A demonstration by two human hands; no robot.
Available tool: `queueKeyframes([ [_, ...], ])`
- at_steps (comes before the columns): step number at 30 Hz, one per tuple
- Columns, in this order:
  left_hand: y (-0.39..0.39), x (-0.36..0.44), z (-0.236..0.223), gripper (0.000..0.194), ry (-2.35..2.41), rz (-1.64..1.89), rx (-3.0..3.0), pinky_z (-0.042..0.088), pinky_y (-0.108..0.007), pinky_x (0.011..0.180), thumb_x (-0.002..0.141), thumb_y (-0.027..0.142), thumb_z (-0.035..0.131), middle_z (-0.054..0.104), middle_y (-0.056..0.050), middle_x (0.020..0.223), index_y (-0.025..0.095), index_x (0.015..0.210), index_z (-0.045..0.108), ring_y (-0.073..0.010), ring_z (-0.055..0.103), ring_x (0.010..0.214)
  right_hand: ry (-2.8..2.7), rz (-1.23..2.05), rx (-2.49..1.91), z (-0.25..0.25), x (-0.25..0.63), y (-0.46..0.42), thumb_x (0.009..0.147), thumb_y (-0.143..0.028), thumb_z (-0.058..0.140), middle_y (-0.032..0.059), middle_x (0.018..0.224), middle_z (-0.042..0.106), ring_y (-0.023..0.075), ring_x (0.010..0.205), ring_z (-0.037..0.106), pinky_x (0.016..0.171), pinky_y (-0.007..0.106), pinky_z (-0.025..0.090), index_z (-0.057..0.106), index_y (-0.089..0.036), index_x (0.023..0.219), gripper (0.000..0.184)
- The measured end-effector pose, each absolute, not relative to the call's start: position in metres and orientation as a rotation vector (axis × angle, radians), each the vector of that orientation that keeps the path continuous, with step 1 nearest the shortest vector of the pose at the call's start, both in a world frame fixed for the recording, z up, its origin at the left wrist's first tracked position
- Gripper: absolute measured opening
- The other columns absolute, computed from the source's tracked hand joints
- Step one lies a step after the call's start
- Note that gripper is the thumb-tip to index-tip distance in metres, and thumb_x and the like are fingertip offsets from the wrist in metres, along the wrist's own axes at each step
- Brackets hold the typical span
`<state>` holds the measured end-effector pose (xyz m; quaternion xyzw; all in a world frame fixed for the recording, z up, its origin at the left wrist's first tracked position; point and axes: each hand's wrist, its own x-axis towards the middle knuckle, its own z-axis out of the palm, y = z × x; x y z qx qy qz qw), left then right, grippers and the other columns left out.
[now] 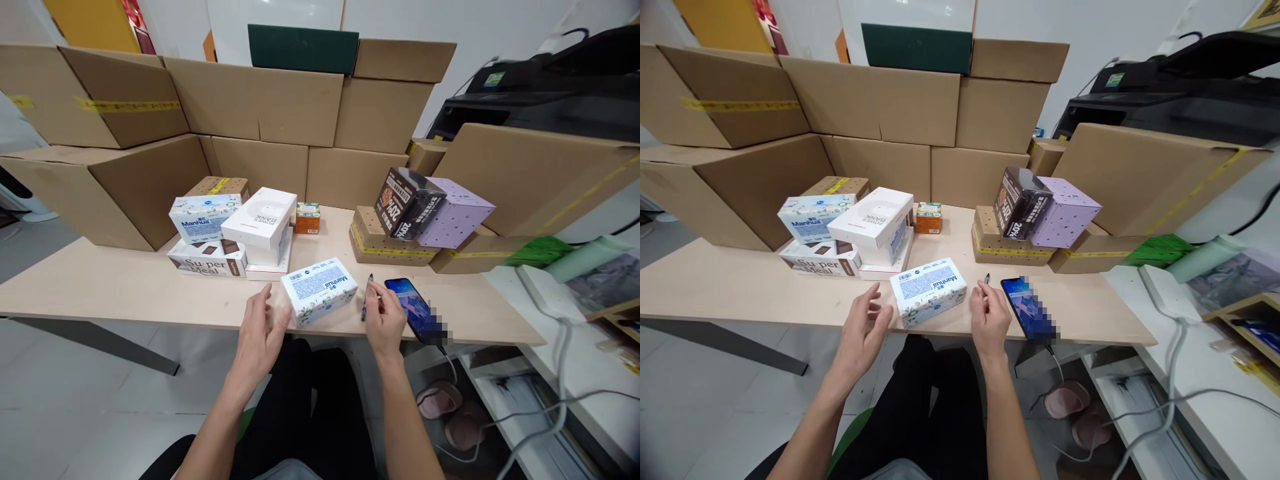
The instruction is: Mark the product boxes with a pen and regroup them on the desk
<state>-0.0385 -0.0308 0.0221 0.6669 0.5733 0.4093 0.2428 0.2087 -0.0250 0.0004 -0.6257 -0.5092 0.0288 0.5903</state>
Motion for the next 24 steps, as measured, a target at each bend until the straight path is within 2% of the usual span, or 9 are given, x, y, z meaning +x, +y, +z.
queueKeyframes([
  [3,-0.027,-0.033,0.027,0.053,1.570,0.978,1.824,0.048,-0.051,0.094,0.099,0.053,0.037,0.062,-0.013,0.119,0.023,0.142,0.049,-0.0313,0.060,0.109,-1.331,0.123,-1.486,0.016,0.197,-0.025,0.098,-0.047,0.043,0.0140,0.107,0.071,0.0231,0.097,0.066,0.084,0.038,0.053,0.071,-0.015,0.108,0.044],
  [7,-0.022,-0.023,0.038,0.047,1.526,0.941,1.873,0.049,-0.049,0.089,0.099,0.051,0.037,0.066,-0.012,0.105,0.025,0.133,0.058,-0.0317,0.062,0.102,-1.267,0.216,-1.524,0.024,0.181,-0.030,0.093,-0.048,0.053,0.0089,0.095,0.069,0.0161,0.069,0.061,0.068,0.033,0.053,0.069,-0.016,0.102,0.037],
  [10,-0.023,-0.023,0.034,0.041,1.351,1.114,1.868,0.049,-0.044,0.095,0.098,0.041,0.045,0.064,-0.011,0.121,0.027,0.135,0.056,-0.0282,0.061,0.111,-1.157,0.272,-1.485,0.019,0.176,-0.041,0.089,-0.044,0.060,0.0082,0.096,0.070,0.0157,0.070,0.061,0.066,0.031,0.053,0.065,-0.017,0.100,0.029],
  [12,-0.024,-0.024,0.024,0.044,1.211,1.257,1.859,0.047,-0.042,0.103,0.096,0.033,0.051,0.058,-0.010,0.137,0.028,0.140,0.051,-0.0270,0.056,0.125,-1.146,0.265,-1.456,0.013,0.176,-0.049,0.089,-0.041,0.061,0.0111,0.109,0.070,0.0166,0.077,0.063,0.070,0.032,0.053,0.063,-0.019,0.099,0.024],
  [14,-0.024,-0.025,0.012,0.048,1.133,1.368,1.821,0.044,-0.043,0.109,0.092,0.026,0.056,0.053,-0.009,0.144,0.028,0.140,0.050,-0.0268,0.050,0.134,-1.176,0.214,-1.462,0.005,0.175,-0.055,0.088,-0.039,0.062,0.0138,0.121,0.068,0.0182,0.084,0.065,0.075,0.034,0.053,0.063,-0.019,0.097,0.022],
  [18,-0.023,-0.024,-0.007,0.039,1.054,1.445,1.665,0.045,-0.044,0.110,0.090,0.022,0.057,0.057,-0.010,0.140,0.025,0.129,0.057,-0.0267,0.053,0.132,-1.136,0.171,-1.543,-0.014,0.173,-0.062,0.086,-0.042,0.064,0.0156,0.119,0.069,0.0214,0.089,0.066,0.077,0.036,0.052,0.063,-0.019,0.101,0.028],
  [24,-0.020,-0.025,-0.008,0.029,1.038,1.435,1.500,0.051,-0.041,0.100,0.091,0.027,0.053,0.065,-0.009,0.121,0.022,0.118,0.061,-0.0256,0.063,0.114,-0.985,0.216,-1.559,-0.037,0.173,-0.064,0.086,-0.047,0.063,0.0108,0.096,0.070,0.0211,0.082,0.064,0.073,0.036,0.052,0.063,-0.017,0.103,0.034],
])
